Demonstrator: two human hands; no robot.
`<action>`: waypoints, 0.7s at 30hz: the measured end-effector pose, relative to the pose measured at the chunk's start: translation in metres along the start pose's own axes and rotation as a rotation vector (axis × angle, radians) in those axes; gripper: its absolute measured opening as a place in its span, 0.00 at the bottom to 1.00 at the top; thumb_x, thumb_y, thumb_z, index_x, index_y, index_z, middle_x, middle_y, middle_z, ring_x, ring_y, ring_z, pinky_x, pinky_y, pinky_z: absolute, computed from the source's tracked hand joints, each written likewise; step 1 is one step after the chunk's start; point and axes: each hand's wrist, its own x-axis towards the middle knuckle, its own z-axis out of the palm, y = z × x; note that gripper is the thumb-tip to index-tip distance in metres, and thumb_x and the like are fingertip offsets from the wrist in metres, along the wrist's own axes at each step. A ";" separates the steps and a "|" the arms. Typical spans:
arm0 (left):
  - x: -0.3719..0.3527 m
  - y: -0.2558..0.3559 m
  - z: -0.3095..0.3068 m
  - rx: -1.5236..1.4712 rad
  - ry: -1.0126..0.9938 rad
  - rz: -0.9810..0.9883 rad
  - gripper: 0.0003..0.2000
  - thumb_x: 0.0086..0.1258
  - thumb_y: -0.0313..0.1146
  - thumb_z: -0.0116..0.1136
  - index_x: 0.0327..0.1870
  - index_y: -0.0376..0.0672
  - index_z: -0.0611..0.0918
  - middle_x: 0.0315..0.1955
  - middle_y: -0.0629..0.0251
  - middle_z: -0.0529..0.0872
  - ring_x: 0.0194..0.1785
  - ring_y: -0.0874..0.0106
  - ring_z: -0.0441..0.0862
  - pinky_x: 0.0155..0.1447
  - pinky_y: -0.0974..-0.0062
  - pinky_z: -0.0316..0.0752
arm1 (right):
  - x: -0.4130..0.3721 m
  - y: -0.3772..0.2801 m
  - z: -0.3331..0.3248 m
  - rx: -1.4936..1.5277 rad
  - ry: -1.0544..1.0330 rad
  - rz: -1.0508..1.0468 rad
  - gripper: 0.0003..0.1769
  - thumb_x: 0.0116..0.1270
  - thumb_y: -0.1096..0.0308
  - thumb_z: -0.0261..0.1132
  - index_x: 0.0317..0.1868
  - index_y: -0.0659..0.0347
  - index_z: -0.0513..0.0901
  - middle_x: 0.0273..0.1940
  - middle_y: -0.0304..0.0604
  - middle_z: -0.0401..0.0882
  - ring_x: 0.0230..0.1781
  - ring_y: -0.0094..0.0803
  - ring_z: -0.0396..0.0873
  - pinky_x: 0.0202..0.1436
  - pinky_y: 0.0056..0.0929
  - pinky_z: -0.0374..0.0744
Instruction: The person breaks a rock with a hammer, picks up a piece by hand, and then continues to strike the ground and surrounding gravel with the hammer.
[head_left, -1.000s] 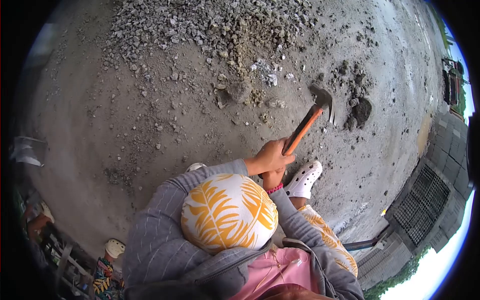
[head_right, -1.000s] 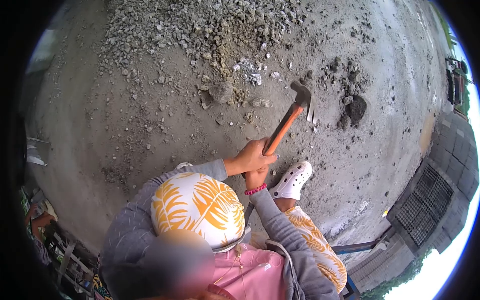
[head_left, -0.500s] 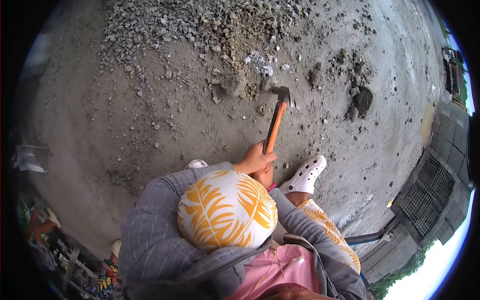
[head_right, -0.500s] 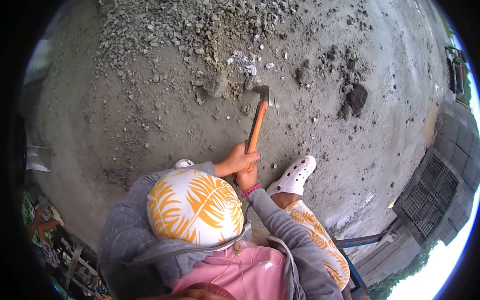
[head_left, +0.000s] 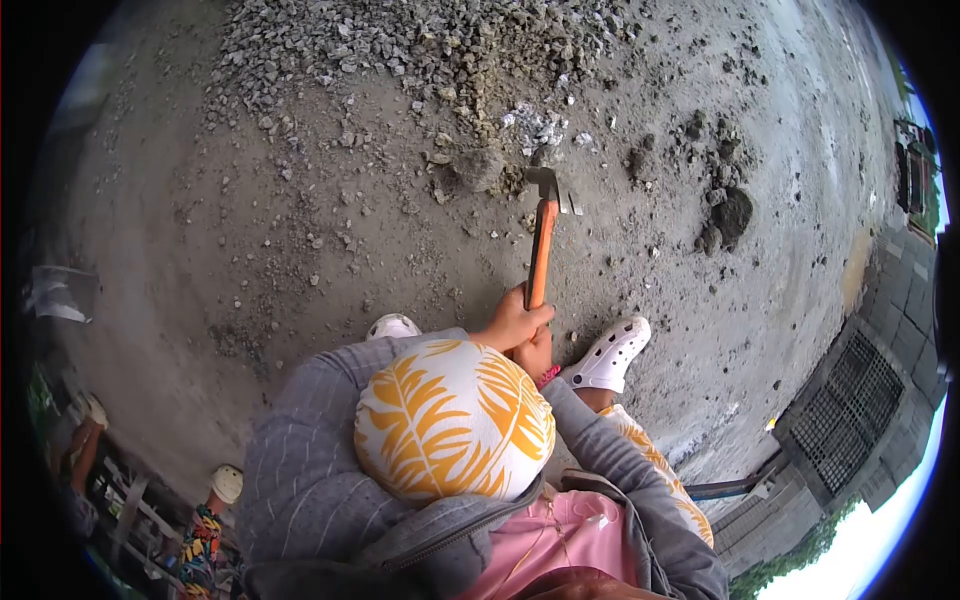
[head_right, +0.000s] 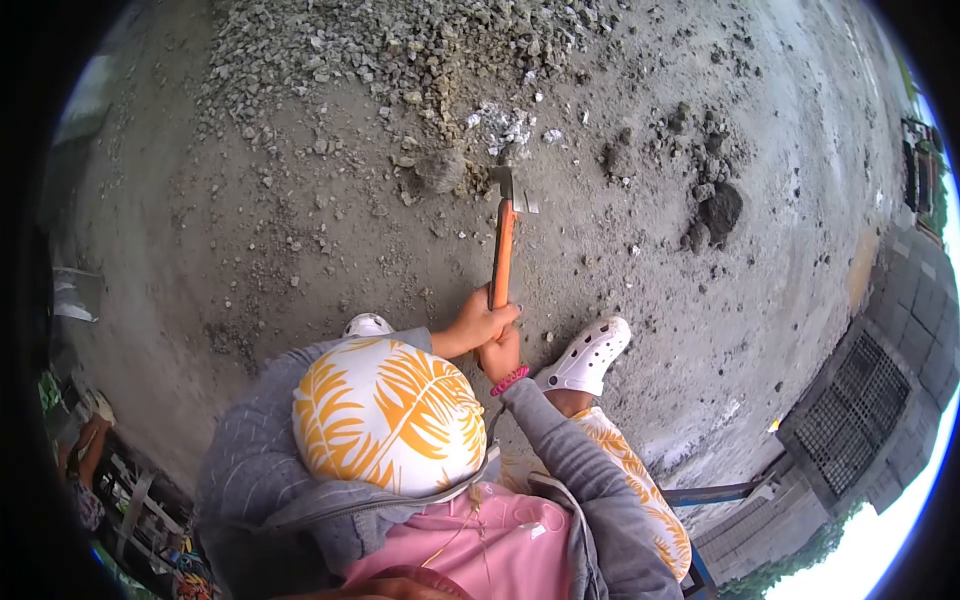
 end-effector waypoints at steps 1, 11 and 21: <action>0.003 -0.005 0.000 -0.016 -0.013 0.030 0.08 0.55 0.31 0.58 0.30 0.39 0.73 0.21 0.70 0.74 0.25 0.78 0.72 0.31 0.76 0.69 | 0.002 -0.001 0.000 0.002 0.007 0.050 0.10 0.58 0.71 0.58 0.40 0.63 0.71 0.22 0.34 0.74 0.17 0.20 0.71 0.18 0.18 0.69; -0.002 0.057 0.003 0.169 -0.134 0.507 0.12 0.51 0.32 0.61 0.31 0.38 0.72 0.21 0.58 0.74 0.25 0.62 0.73 0.33 0.67 0.68 | 0.016 -0.043 0.011 -0.087 0.147 -0.481 0.07 0.59 0.71 0.58 0.37 0.64 0.72 0.23 0.36 0.74 0.17 0.20 0.72 0.18 0.19 0.68; 0.044 0.030 0.004 0.007 -0.006 0.184 0.08 0.54 0.32 0.59 0.27 0.39 0.73 0.17 0.70 0.74 0.19 0.80 0.70 0.23 0.79 0.65 | 0.034 -0.048 0.004 -0.008 0.095 -0.103 0.05 0.59 0.71 0.58 0.33 0.64 0.73 0.22 0.37 0.74 0.17 0.21 0.72 0.17 0.19 0.68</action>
